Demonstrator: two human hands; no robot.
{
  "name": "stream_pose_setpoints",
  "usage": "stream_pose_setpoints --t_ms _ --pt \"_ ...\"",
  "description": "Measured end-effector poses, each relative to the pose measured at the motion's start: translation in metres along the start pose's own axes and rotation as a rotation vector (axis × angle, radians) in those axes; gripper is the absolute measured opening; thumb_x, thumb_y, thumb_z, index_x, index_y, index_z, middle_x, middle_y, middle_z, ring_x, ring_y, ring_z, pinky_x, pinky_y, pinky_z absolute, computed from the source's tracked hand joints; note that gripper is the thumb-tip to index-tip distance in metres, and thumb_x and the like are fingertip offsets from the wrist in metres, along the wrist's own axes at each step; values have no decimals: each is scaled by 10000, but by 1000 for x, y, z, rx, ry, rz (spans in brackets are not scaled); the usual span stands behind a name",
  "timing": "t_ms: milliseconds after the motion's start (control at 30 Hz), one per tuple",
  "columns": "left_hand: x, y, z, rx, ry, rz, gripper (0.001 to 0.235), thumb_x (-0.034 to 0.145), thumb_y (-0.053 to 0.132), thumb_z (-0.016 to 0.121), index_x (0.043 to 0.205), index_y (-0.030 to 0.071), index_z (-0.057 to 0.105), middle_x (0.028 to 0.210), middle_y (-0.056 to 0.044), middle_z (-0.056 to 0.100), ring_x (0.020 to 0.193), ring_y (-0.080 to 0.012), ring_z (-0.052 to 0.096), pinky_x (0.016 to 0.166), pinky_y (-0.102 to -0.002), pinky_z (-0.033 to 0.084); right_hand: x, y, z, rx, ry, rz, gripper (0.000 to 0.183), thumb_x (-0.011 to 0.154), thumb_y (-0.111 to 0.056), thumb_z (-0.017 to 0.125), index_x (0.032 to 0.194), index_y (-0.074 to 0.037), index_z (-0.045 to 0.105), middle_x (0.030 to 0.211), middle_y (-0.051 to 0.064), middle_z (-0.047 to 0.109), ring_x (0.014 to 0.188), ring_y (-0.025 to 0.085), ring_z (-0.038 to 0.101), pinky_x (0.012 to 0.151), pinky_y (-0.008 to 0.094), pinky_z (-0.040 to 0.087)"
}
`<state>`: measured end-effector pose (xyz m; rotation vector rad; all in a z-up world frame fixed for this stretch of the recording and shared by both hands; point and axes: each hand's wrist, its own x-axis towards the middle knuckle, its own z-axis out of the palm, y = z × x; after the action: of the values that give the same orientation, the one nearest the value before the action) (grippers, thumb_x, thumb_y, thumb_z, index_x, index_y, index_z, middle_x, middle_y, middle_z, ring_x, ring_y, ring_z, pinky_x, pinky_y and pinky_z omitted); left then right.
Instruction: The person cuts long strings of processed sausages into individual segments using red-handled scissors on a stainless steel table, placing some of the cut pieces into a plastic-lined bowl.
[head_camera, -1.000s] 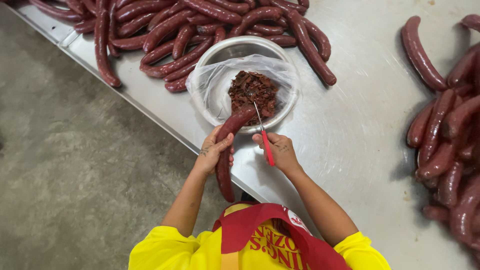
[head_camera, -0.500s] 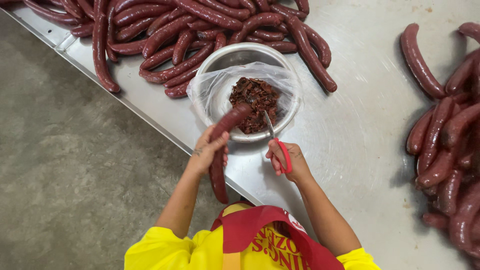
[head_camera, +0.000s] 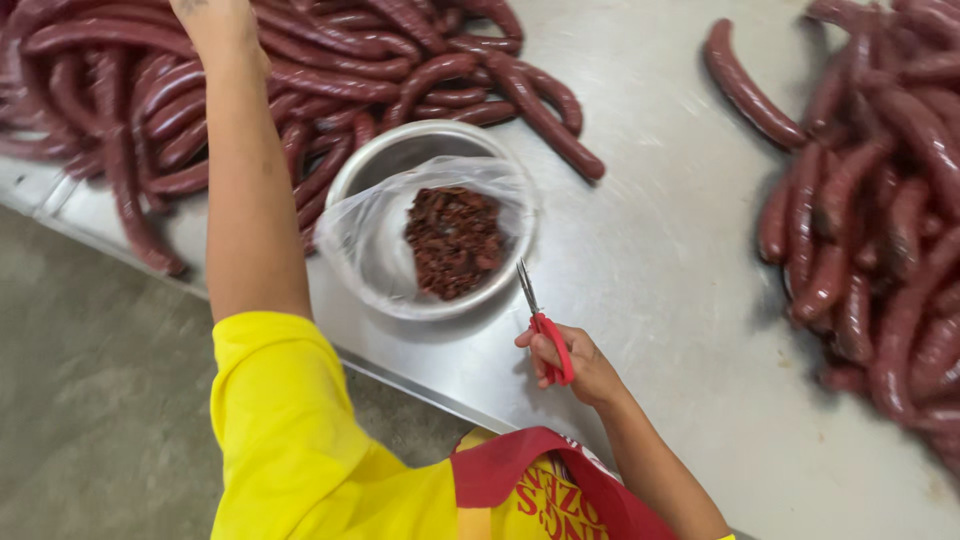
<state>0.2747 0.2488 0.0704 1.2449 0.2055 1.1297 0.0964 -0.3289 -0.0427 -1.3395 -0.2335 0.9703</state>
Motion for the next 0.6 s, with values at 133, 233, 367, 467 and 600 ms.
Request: stream_pose_setpoints --t_ms 133,233,367,467,600 --pt "-62 -22 102 396 -297 121 228 971 69 801 1106 -29 646 1011 -31 633 959 -150 576 902 -307 521 -36 1 -29 105 6 -90 462 959 -394 637 1146 27 668 678 42 614 590 114 584 566 267 508" --pt "-138 -29 189 319 -478 78 300 931 72 789 1176 -1 631 1052 -29 646 961 -135 622 873 -275 539 -66 0 -55 146 35 -161 467 976 -382 632 1176 40 644 713 41 621 624 118 594 594 270 511" --pt "-255 -58 292 443 -688 68 312 920 130 774 1182 3 663 1061 -117 721 943 -186 696 836 -321 567 -116 8 -107 253 89 -241 488 994 -392 630 1184 58 629 717 45 611 626 132 593 586 278 490" --pt "-356 -108 369 460 -801 162 308 909 172 777 1164 22 691 1049 -164 753 886 -250 724 821 -363 576 -162 17 -154 248 129 -277 520 992 -413 628 1177 73 626 717 55 617 624 145 601 577 267 469" --pt "-483 -181 464 469 -930 36 364 891 227 766 1198 51 680 1145 -181 744 1037 -297 727 904 -381 580 -221 35 -212 260 183 -297 525 986 -397 641 1184 88 616 710 63 608 613 152 585 565 278 467"
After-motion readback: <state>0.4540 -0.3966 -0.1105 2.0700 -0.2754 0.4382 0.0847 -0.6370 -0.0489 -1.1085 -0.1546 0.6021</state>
